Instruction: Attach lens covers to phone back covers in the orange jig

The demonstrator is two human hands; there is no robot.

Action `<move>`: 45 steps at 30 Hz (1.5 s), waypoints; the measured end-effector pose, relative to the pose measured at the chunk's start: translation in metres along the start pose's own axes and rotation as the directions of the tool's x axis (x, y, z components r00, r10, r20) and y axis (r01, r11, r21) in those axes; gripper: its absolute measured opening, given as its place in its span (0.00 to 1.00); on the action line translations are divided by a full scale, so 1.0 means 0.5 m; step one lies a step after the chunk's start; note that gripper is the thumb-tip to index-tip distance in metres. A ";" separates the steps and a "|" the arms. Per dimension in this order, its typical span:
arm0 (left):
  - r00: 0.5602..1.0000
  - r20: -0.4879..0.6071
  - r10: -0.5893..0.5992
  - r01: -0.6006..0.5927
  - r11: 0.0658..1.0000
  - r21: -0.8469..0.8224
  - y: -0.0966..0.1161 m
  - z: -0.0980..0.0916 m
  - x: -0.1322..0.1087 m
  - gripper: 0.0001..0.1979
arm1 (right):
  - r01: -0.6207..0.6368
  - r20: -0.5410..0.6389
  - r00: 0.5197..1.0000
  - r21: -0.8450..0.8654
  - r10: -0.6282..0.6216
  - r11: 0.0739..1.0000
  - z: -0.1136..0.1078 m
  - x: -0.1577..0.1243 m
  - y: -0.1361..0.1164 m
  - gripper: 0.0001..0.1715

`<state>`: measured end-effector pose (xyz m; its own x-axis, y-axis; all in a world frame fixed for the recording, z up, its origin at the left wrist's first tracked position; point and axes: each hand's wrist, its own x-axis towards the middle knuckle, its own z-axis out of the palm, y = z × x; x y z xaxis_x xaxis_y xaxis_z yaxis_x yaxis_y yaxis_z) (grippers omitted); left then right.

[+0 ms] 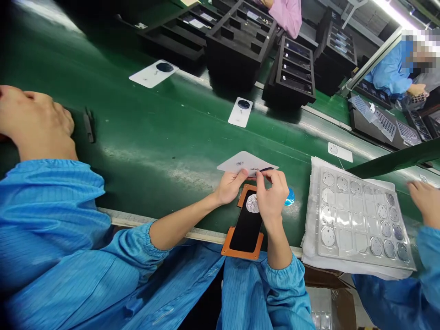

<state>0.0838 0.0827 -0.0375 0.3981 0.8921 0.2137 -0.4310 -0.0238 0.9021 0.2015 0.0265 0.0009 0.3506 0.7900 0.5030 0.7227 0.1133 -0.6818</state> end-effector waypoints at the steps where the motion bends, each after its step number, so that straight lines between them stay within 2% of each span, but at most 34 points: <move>1: 1.000 0.001 0.025 -0.025 1.000 0.017 -0.002 0.000 -0.001 0.29 | -0.014 -0.006 1.000 0.023 0.014 1.000 0.003 0.000 0.001 0.08; 10: 0.994 0.057 0.098 -0.105 0.985 0.134 -0.013 -0.007 -0.005 0.28 | -0.073 -0.011 0.997 0.089 0.075 0.993 0.003 -0.003 -0.002 0.09; 13: 0.984 0.079 0.161 -0.174 0.962 0.212 -0.017 -0.011 -0.006 0.26 | -0.078 -0.019 0.997 0.102 0.080 0.992 0.005 0.000 -0.003 0.09; 18: 0.921 0.189 0.342 -0.386 0.869 0.309 -0.019 -0.015 -0.006 0.22 | -0.104 -0.023 0.994 0.150 0.109 0.983 0.008 0.001 -0.005 0.09; 20: 0.900 0.212 0.381 -0.432 0.843 0.320 -0.019 -0.015 -0.007 0.23 | -0.114 -0.022 0.993 0.175 0.120 0.978 0.009 0.001 -0.006 0.09; 28: 0.890 0.227 0.397 -0.454 0.827 0.333 -0.021 -0.013 -0.008 0.23 | -0.127 -0.040 0.990 0.195 0.137 0.973 0.013 0.001 -0.003 0.08; 33: 0.871 0.252 0.421 -0.490 0.775 0.400 -0.021 -0.014 -0.010 0.24 | -0.137 -0.053 0.987 0.235 0.154 0.962 0.019 0.001 0.002 0.07; 37: 0.859 0.293 0.421 -0.511 0.748 0.424 -0.020 -0.016 -0.013 0.25 | -0.134 -0.060 0.987 0.179 0.147 0.975 0.014 0.002 0.001 0.08; 39: 0.867 0.296 0.402 -0.495 0.764 0.413 -0.020 -0.014 -0.016 0.24 | -0.103 -0.066 0.992 0.105 0.110 0.989 0.013 0.003 -0.003 0.08; 41: 0.900 0.268 0.345 -0.429 0.813 0.395 -0.021 -0.008 -0.019 0.23 | -0.066 -0.071 0.995 0.020 0.068 0.998 0.014 0.007 -0.006 0.08; 43: 0.957 0.175 0.233 -0.282 0.892 0.353 -0.026 -0.001 -0.017 0.23 | -0.052 -0.070 0.996 -0.037 0.050 0.998 0.016 0.014 0.001 0.08; 45: 0.998 0.009 0.069 -0.069 0.974 0.215 -0.031 0.003 -0.010 0.25 | -0.106 -0.077 0.992 -0.068 0.101 0.992 0.009 0.022 0.023 0.06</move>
<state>0.0899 0.0781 -0.0520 0.3746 0.8843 0.2786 -0.2734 -0.1818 0.9446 0.2110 0.0391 -0.0037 0.4668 0.7483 0.4713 0.7201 -0.0123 -0.6937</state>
